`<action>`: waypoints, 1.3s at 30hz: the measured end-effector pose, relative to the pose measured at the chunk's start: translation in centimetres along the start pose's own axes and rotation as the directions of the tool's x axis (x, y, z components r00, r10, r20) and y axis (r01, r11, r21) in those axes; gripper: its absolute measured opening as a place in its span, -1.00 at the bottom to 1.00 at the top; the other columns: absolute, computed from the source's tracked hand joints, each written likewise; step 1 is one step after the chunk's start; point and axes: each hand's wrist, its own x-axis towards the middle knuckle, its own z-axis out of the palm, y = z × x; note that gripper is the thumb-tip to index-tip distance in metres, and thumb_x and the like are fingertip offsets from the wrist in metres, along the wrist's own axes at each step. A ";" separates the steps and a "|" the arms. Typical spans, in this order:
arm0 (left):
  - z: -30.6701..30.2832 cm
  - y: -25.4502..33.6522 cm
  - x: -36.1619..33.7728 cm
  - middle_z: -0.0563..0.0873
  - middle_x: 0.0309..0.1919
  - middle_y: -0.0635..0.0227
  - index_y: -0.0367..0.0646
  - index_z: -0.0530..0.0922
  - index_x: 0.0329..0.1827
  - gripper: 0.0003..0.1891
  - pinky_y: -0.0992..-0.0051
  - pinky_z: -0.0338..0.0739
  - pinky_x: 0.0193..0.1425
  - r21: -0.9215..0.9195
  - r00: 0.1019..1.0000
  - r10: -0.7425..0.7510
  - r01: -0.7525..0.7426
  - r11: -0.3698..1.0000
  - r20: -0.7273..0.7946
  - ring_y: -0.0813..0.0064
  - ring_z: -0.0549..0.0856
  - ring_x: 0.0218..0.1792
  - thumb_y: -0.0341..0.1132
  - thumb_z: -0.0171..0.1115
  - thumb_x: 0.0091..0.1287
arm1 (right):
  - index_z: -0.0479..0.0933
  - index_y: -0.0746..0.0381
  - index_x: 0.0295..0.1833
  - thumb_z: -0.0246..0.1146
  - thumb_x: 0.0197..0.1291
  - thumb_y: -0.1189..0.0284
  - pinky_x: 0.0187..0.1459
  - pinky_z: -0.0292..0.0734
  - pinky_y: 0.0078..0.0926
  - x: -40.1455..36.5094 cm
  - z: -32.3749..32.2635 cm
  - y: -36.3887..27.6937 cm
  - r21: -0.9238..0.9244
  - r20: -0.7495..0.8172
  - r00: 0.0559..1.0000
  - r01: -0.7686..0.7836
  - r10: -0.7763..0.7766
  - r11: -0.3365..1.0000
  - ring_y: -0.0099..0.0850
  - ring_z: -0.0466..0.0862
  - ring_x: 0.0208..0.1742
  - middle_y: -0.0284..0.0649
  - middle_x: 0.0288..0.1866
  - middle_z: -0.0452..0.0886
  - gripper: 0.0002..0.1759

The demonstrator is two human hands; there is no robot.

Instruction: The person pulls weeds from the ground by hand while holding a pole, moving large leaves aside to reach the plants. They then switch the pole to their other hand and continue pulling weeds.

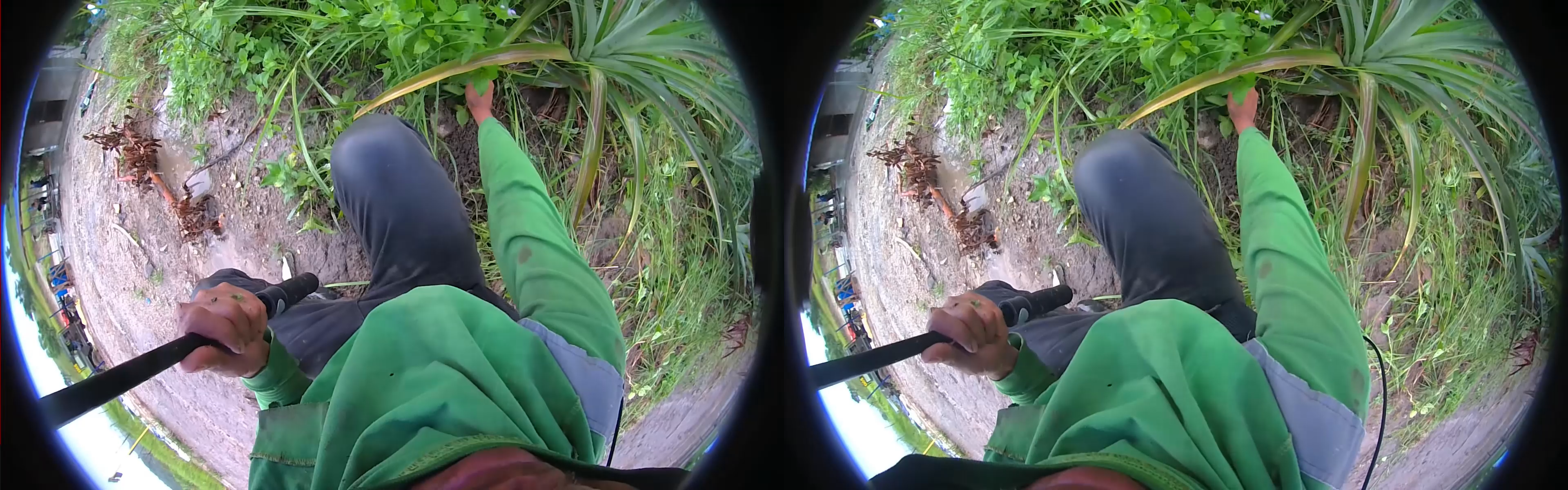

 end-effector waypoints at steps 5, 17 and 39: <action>-0.3 0.0 -0.1 0.13 -0.89 0.64 -0.03 0.20 -0.69 -0.42 0.72 -0.05 -0.92 0.036 1.000 0.000 0.000 0.999 -0.004 0.80 0.04 -0.92 0.21 -0.04 0.34 | 0.50 0.37 -0.22 0.08 0.26 0.36 -0.25 0.41 -0.22 0.2 -3.4 -5.9 0.057 0.105 0.972 -0.216 0.210 0.975 -0.20 0.51 -0.30 -0.14 -0.32 0.51 -0.74; -1.4 0.3 -1.3 0.21 -0.92 0.58 -0.11 0.25 -0.70 -0.41 0.68 0.10 -0.93 -0.061 0.999 -0.044 0.044 0.997 0.010 0.73 0.16 -0.95 0.19 0.03 0.30 | 0.53 0.28 -0.12 0.19 0.08 0.38 -0.13 0.50 -0.15 -18.8 -24.0 -21.5 -0.492 0.824 0.413 0.185 0.387 0.851 0.02 0.57 -0.18 0.09 -0.25 0.58 -0.73; 1.1 0.6 -0.3 0.14 -0.90 0.64 -0.06 0.22 -0.69 -0.43 0.72 -0.04 -0.94 -0.038 0.999 0.050 -0.049 0.998 0.013 0.81 0.07 -0.93 0.15 0.00 0.35 | 0.38 0.12 0.24 0.28 0.07 0.14 0.29 0.24 -0.09 3.5 5.0 -8.0 -0.556 0.648 0.755 0.376 0.103 0.741 0.02 0.32 0.29 -0.01 0.32 0.30 -0.39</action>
